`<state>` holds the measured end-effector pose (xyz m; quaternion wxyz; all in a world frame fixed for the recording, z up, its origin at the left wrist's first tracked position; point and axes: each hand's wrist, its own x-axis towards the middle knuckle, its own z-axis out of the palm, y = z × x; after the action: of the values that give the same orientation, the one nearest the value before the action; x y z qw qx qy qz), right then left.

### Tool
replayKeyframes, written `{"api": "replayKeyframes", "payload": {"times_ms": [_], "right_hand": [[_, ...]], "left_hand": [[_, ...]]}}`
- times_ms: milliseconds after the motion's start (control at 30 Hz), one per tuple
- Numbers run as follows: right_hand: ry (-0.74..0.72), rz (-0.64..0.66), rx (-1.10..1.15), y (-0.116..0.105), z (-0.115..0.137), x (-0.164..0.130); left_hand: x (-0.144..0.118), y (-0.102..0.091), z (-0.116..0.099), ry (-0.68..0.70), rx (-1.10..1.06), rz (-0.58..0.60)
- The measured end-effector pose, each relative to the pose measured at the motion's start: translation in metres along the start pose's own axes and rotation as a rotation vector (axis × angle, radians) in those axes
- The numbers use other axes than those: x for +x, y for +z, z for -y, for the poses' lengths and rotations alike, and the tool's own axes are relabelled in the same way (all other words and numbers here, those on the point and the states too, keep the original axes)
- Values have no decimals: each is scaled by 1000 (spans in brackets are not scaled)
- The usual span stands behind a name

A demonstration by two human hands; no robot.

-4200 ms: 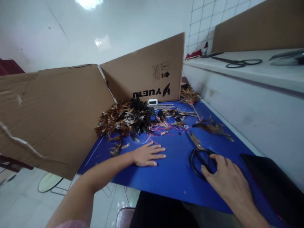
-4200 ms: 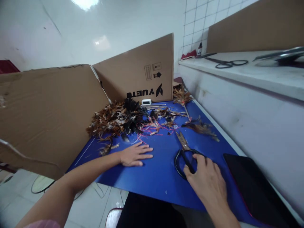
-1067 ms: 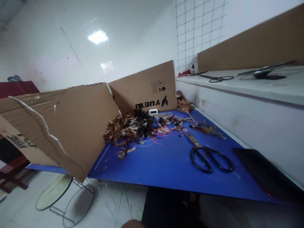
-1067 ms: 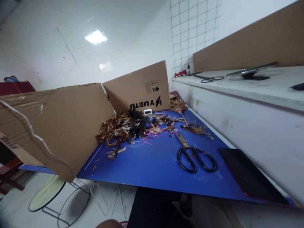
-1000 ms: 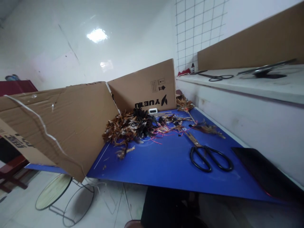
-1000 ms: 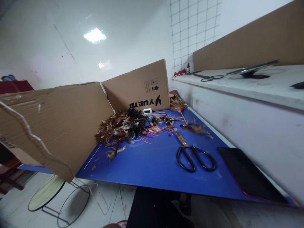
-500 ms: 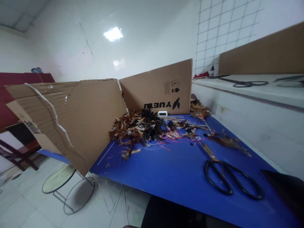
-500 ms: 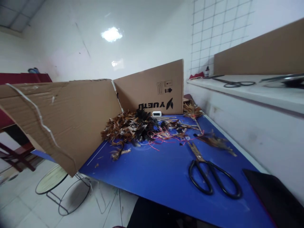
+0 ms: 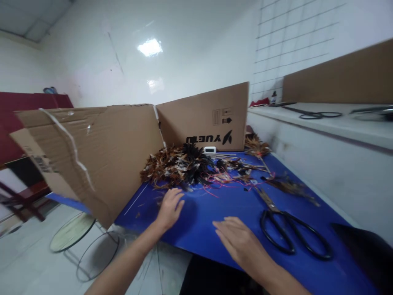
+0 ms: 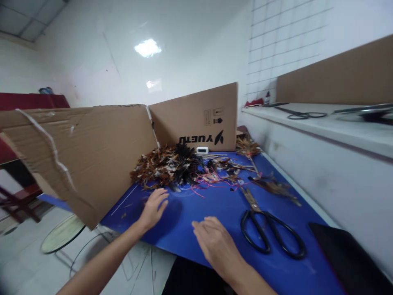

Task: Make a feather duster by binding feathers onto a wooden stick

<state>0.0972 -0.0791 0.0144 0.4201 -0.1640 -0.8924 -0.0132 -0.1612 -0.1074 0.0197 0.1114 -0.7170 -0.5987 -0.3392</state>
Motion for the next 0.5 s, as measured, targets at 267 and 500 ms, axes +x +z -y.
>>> {"api": "replayKeyframes", "payload": {"times_ms": [267,500], "right_hand": [[63,279,-95,-35,12,-31],[159,299,-162,-71,11,-61]], "left_hand": [[20,24,80,-121,475,308],[58,33,77,-117,500,354]]}}
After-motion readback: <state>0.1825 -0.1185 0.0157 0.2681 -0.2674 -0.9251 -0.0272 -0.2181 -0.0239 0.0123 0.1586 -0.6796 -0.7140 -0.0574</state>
